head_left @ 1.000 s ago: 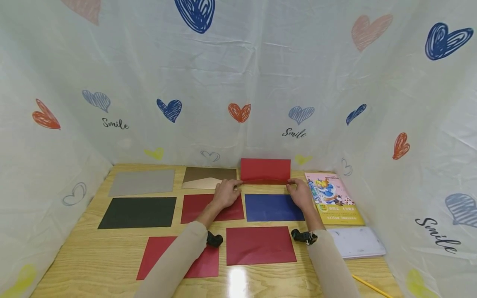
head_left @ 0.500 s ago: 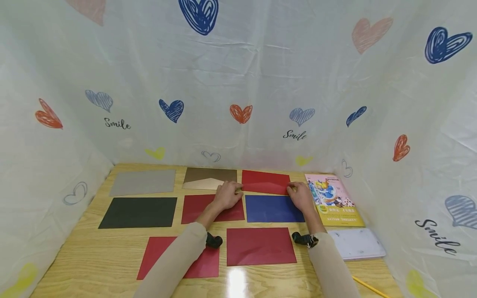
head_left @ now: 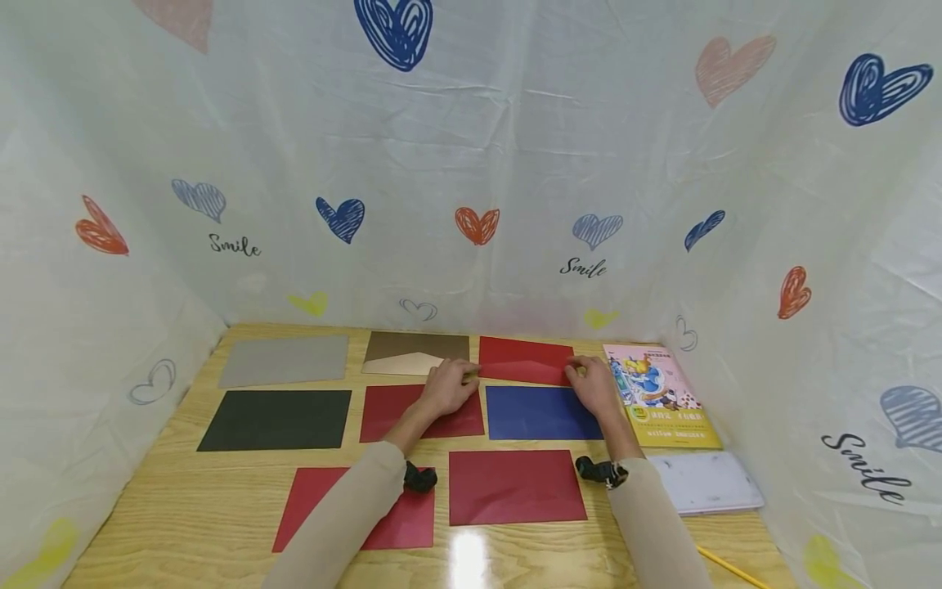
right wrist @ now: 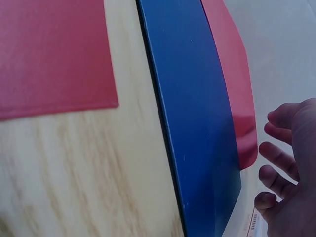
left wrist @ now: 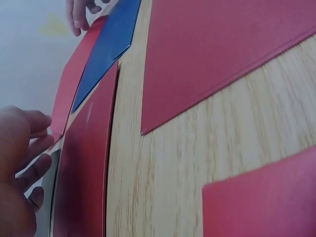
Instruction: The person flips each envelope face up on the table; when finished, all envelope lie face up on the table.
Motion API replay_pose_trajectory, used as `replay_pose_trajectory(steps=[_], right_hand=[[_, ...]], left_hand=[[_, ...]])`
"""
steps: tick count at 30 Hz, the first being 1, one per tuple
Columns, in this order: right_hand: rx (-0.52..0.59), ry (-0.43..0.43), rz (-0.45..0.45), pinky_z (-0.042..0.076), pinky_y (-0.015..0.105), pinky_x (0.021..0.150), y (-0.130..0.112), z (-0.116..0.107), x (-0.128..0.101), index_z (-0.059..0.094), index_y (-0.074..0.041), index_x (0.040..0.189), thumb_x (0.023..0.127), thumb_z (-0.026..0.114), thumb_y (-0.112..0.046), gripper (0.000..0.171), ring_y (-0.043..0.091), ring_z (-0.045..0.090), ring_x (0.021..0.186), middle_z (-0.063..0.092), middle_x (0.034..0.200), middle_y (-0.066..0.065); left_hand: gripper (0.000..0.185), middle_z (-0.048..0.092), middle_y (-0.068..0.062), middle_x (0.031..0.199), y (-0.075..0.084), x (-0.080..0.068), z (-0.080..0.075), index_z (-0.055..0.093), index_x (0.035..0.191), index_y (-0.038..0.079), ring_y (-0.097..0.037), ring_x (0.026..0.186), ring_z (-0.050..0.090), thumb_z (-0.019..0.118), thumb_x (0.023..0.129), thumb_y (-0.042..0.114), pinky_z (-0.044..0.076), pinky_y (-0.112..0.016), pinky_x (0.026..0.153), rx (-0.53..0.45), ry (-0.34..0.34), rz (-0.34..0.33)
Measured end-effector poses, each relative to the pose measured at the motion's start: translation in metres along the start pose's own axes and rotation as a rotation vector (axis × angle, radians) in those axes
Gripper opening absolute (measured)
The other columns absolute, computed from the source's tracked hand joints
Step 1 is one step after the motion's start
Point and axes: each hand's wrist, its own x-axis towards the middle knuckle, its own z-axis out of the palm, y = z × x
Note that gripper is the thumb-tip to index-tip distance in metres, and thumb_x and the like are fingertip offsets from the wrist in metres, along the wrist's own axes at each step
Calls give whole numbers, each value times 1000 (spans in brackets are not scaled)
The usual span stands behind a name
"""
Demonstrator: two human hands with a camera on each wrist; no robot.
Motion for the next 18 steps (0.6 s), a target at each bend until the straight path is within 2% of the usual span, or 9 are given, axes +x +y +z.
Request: replay_pose_trajectory(steps=[9, 14, 18], right_hand=[[69, -29, -61, 46, 53, 101, -25, 14, 4, 65, -1, 129, 100, 63, -21, 36, 38, 56, 116, 61, 125, 22], [100, -38, -166, 48, 51, 94, -50, 28, 4, 67, -2, 128, 98, 65, -19, 34, 34, 59, 109, 63, 119, 19], [123, -75, -237, 50, 47, 88, -70, 44, 0, 67, -4, 129, 99, 65, -20, 34, 29, 61, 102, 65, 118, 14]], left_hand=[[37, 68, -9, 127, -12, -5, -19, 67, 132, 9, -32, 118, 59, 66, 98, 22, 41, -55, 94, -57, 57, 10], [39, 67, -10, 128, -31, -13, -36, 64, 135, 7, -32, 117, 59, 66, 98, 21, 41, -54, 99, -100, 92, 3], [40, 68, -13, 127, -50, -25, -51, 62, 136, 4, -32, 109, 62, 65, 99, 20, 47, -51, 95, -125, 135, 9]])
